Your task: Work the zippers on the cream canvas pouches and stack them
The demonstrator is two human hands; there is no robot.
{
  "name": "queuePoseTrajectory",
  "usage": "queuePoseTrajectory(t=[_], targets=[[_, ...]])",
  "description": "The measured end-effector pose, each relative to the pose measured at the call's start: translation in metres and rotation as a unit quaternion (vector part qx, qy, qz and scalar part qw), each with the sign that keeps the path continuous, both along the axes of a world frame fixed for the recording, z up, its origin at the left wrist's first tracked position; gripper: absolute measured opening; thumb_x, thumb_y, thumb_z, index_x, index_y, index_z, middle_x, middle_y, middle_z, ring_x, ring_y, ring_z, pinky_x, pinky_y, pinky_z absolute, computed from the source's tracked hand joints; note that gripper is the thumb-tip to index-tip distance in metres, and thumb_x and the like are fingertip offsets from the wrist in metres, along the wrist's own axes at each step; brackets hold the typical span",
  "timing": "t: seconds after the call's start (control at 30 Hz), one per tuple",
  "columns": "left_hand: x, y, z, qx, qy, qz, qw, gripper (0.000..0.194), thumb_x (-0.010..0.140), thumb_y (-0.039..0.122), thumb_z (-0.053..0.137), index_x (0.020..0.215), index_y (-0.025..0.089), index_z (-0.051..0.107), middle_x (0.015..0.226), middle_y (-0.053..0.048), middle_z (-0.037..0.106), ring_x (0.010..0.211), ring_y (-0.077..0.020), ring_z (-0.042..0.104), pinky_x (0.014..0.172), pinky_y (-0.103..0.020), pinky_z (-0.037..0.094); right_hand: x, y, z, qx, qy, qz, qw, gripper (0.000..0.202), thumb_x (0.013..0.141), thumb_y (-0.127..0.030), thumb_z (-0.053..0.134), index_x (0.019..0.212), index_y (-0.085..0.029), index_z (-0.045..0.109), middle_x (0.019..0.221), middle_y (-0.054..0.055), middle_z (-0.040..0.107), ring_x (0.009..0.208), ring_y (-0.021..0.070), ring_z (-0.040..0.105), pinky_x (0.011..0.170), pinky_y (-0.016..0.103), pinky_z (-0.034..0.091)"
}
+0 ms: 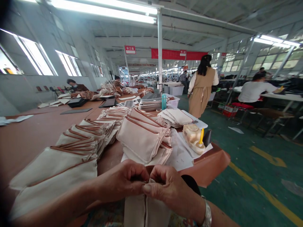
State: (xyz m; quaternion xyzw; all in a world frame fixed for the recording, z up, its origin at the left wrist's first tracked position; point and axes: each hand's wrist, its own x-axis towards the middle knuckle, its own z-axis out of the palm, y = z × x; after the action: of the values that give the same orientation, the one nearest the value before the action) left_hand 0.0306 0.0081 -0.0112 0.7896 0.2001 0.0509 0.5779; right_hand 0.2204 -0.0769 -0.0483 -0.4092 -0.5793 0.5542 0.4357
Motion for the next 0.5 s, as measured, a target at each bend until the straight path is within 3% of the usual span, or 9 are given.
queuePoseTrajectory(t=[0.23,0.37,0.5], targets=[[-0.002,-0.007,0.002,0.095,0.047,0.013,0.994,0.012,0.082,0.02,0.057,0.08,0.01,0.064,0.064,0.005,0.041,0.058,-0.0067,0.033,0.048,-0.015,0.025,-0.001,-0.002,-0.002,-0.028,-0.07,-0.034,0.997,0.017,0.078,-0.026,0.066,0.075,-0.012,0.057,0.069,0.0,0.054,0.063,0.0117,0.041,0.056,0.023,0.031],[-0.004,-0.011,-0.002,0.14,0.018,0.049,0.989,0.01,0.083,0.019,0.056,0.083,0.012,0.063,0.067,0.005,0.048,0.06,-0.0074,0.038,0.05,-0.016,0.029,0.003,-0.002,-0.003,-0.03,-0.029,-0.007,0.999,0.026,0.084,-0.036,0.066,0.08,-0.011,0.06,0.073,0.001,0.056,0.067,0.0126,0.044,0.06,0.024,0.034],[-0.005,-0.016,0.002,0.264,-0.033,0.059,0.962,0.009,0.082,0.013,0.055,0.087,0.015,0.063,0.076,0.002,0.058,0.064,-0.0087,0.048,0.057,-0.017,0.034,0.007,-0.003,0.003,-0.037,-0.017,0.023,0.999,0.036,0.086,-0.045,0.065,0.086,-0.01,0.061,0.077,0.002,0.056,0.069,0.0125,0.044,0.062,0.023,0.034]])
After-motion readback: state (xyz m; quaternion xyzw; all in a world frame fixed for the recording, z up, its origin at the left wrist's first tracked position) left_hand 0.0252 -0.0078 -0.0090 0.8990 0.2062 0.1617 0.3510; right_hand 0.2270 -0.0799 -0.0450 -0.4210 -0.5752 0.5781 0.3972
